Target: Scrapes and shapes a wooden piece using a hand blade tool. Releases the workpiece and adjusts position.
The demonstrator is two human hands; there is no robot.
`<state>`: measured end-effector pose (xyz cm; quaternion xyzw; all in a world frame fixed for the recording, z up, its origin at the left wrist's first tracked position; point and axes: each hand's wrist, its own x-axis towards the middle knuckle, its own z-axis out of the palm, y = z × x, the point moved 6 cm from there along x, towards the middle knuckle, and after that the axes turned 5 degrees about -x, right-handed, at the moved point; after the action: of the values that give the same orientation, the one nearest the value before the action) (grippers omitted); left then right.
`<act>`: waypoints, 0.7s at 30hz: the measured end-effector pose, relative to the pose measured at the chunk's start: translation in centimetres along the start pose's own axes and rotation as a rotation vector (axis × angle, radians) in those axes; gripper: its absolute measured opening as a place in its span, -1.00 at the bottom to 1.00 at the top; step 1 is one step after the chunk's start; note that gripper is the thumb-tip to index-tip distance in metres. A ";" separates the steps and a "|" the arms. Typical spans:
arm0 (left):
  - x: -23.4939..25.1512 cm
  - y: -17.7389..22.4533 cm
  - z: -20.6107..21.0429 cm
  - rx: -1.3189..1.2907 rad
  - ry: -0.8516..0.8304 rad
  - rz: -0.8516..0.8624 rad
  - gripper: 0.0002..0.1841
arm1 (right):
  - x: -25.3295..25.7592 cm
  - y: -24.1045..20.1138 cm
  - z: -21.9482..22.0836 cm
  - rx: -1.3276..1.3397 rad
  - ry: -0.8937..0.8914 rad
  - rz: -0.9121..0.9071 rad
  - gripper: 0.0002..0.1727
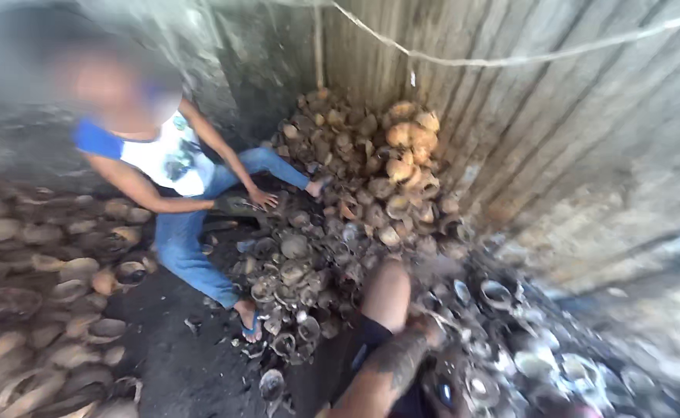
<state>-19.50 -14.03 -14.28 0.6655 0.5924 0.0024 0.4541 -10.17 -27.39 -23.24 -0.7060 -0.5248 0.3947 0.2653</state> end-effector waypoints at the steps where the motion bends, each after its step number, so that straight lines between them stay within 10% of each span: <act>1: 0.9 -0.5 0.4 -0.057 -0.005 0.064 -0.46 | 0.0 1.0 -0.2 0.052 0.053 0.026 -0.32; 13: 10.4 -2.9 5.7 0.316 -0.053 -0.071 -0.31 | -1.0 3.2 -4.4 0.760 0.577 0.469 -0.73; 21: 12.1 -3.7 6.4 0.401 -0.179 -0.097 -0.41 | 2.3 3.2 -5.0 0.677 0.629 0.469 -0.72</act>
<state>-15.29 -8.74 -26.78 0.7109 0.5697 -0.1962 0.3628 -3.95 -26.02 -23.69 -0.7637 -0.0903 0.3601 0.5282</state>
